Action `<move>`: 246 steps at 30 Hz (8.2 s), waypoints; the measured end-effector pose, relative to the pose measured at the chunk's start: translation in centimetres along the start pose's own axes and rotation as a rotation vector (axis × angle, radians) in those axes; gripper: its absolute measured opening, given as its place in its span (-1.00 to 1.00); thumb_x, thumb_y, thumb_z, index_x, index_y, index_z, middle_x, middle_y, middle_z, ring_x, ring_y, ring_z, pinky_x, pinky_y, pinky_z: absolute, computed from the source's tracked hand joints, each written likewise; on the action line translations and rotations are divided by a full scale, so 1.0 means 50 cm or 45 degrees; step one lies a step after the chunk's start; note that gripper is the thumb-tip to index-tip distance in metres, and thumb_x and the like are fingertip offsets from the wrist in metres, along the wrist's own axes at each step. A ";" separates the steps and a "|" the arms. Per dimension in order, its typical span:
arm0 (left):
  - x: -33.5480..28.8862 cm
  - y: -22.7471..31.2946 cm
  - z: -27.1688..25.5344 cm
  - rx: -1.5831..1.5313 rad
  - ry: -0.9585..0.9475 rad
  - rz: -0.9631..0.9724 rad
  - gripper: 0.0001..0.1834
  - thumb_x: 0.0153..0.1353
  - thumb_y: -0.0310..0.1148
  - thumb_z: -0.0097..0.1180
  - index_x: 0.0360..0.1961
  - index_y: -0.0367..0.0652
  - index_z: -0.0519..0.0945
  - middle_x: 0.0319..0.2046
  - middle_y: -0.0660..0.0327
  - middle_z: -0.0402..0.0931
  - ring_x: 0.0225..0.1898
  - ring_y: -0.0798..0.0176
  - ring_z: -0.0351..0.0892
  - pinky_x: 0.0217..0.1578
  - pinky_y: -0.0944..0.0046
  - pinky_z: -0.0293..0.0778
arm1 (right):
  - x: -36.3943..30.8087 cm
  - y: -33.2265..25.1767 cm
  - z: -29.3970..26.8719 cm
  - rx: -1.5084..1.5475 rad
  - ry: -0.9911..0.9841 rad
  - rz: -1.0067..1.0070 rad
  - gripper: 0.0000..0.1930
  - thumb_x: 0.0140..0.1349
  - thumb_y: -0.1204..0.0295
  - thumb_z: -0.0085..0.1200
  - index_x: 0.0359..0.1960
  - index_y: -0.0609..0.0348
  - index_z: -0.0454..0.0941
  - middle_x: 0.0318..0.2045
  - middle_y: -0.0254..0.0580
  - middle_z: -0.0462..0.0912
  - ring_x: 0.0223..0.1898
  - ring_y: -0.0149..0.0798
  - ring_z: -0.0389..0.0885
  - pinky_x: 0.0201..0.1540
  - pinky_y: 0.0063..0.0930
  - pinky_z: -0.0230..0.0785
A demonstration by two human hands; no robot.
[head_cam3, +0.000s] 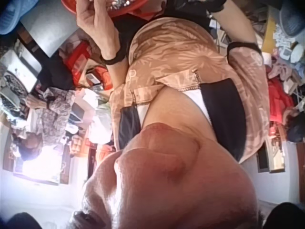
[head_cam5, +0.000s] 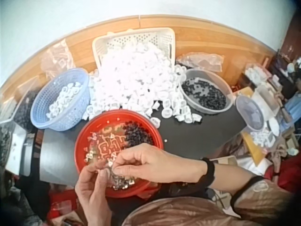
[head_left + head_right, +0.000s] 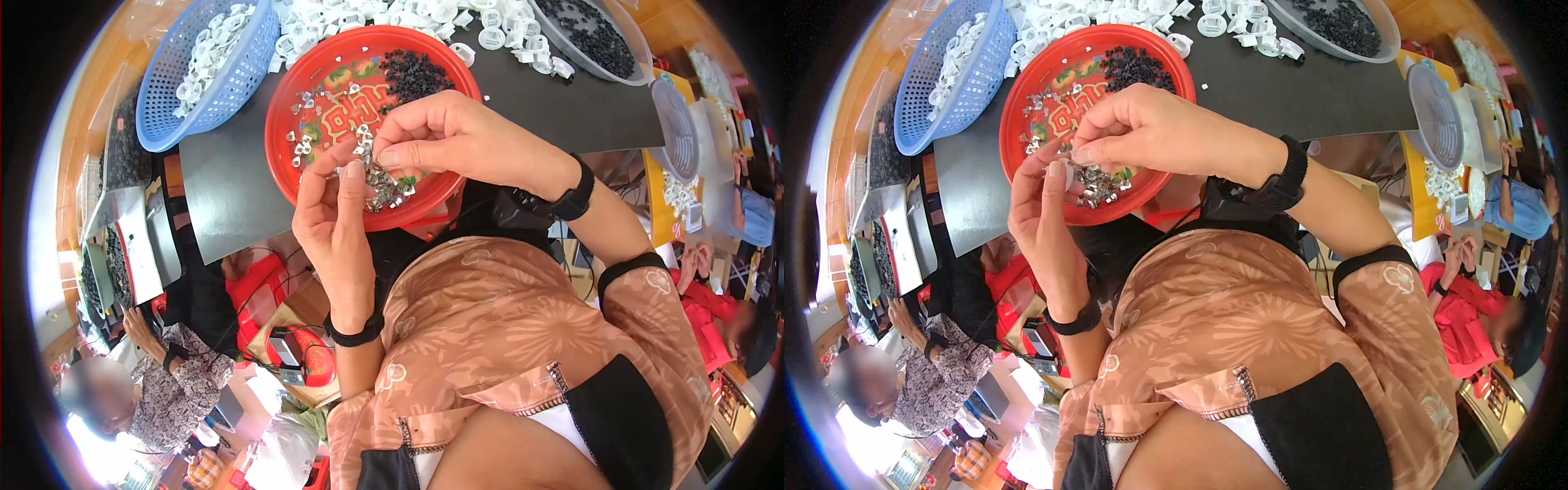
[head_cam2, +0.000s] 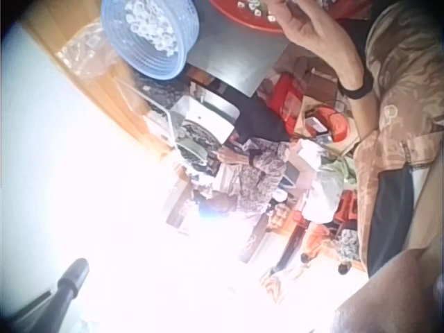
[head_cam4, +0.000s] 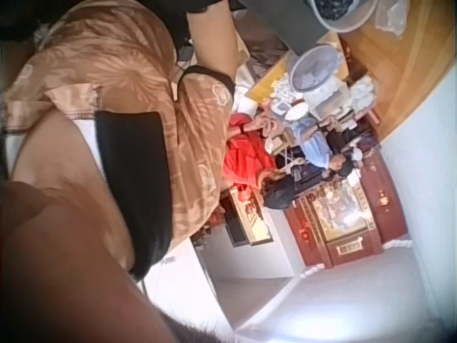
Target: Manually assembling small metal screws into plastic caps.
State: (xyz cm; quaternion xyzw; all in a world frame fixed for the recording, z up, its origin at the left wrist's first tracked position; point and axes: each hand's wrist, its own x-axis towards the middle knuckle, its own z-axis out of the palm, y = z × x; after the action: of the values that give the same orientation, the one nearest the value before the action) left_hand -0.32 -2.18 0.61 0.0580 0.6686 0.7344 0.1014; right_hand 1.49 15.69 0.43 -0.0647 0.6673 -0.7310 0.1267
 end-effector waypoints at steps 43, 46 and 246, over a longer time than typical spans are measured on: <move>0.022 -0.001 -0.046 -0.031 -0.446 -0.095 -0.84 0.36 -0.38 -0.04 -0.21 -0.27 0.50 -0.31 0.30 0.45 -0.37 0.48 0.36 -0.27 0.48 0.31 | 0.006 -0.024 -0.014 -0.648 0.058 -0.430 -0.84 0.18 0.39 0.12 -0.38 0.27 0.55 -0.59 -0.25 0.53 -0.56 -0.43 0.43 -0.49 -0.52 0.27; 0.028 -0.015 -0.045 -0.288 -0.411 -0.202 -0.82 0.37 -0.39 -0.07 -0.16 -0.28 0.50 -0.23 0.24 0.48 -0.30 0.43 0.45 -0.21 0.44 0.40 | 0.003 -0.029 -0.009 -0.669 0.136 -0.514 -0.84 0.17 0.40 0.13 -0.38 0.27 0.55 -0.59 -0.25 0.51 -0.55 -0.41 0.44 -0.48 -0.52 0.28; 0.009 -0.005 0.032 -0.545 -0.197 -0.236 -0.60 0.29 -0.50 -0.17 0.14 -0.44 0.34 0.01 -0.01 0.46 -0.02 0.18 0.54 -0.02 0.25 0.52 | -0.012 0.038 0.068 -0.514 0.812 -0.724 -0.87 0.11 0.55 0.19 -0.29 0.23 0.61 -0.31 -0.18 0.55 -0.35 -0.26 0.57 -0.37 -0.49 0.42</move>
State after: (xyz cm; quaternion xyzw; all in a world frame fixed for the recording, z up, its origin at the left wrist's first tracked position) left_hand -0.39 -0.52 0.48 0.0297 0.4905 0.8403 0.2291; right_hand 3.16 12.42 -1.07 -0.0407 0.7576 -0.5758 -0.3049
